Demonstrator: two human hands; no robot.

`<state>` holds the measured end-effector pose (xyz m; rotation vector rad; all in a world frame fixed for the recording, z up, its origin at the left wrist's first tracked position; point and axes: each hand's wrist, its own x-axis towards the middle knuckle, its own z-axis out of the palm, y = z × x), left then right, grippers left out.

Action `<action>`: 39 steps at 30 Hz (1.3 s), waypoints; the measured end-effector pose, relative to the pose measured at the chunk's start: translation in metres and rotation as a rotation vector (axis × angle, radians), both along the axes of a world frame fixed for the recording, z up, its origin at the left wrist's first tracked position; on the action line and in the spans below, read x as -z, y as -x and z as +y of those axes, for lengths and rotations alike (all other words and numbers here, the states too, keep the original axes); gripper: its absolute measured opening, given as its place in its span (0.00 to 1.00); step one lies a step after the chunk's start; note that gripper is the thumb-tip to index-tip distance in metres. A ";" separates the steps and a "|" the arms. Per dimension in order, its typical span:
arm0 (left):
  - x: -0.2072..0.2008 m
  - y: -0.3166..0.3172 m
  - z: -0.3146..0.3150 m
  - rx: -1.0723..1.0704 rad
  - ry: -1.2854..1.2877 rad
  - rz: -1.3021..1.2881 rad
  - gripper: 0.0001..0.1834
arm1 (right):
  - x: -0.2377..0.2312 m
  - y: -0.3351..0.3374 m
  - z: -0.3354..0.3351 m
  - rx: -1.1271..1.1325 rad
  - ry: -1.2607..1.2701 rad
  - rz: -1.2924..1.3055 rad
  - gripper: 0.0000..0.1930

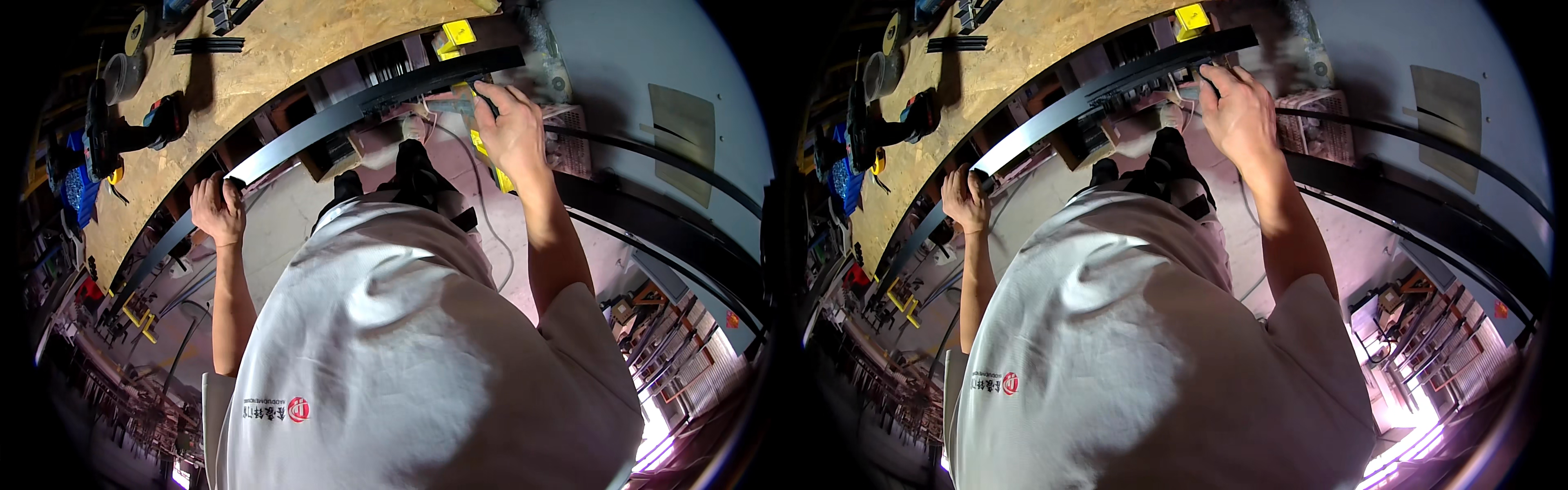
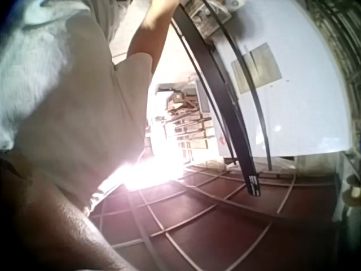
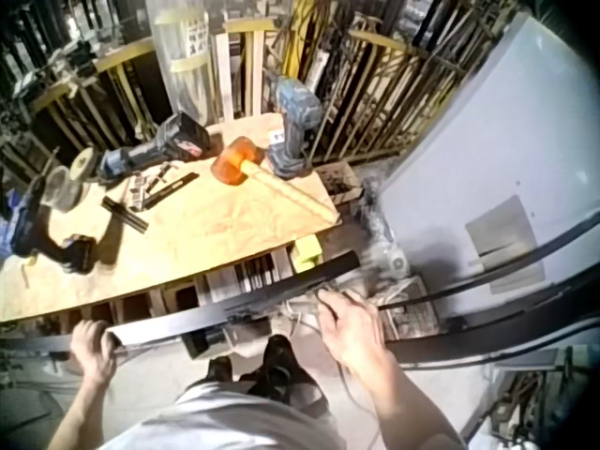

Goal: The person uses an angle grinder to smooth the edges of a metal frame, then marks the frame with a pen and applies a tool to a corner before carrying the frame through a workshop and placing it on a storage rack.

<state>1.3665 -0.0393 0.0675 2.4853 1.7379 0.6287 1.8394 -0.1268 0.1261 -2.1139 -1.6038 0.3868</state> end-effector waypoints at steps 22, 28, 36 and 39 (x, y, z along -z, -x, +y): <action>0.002 0.001 0.000 -0.004 -0.022 0.002 0.15 | -0.017 0.004 0.009 0.026 0.063 0.005 0.14; 0.002 0.001 0.000 -0.015 -0.013 0.012 0.16 | -0.010 0.003 0.012 0.015 0.081 -0.009 0.15; 0.001 0.000 0.000 -0.010 -0.014 0.021 0.16 | -0.012 0.002 0.012 0.023 0.120 -0.018 0.15; 0.001 0.000 -0.001 -0.003 -0.024 0.002 0.16 | -0.015 0.004 0.010 0.018 0.144 -0.021 0.15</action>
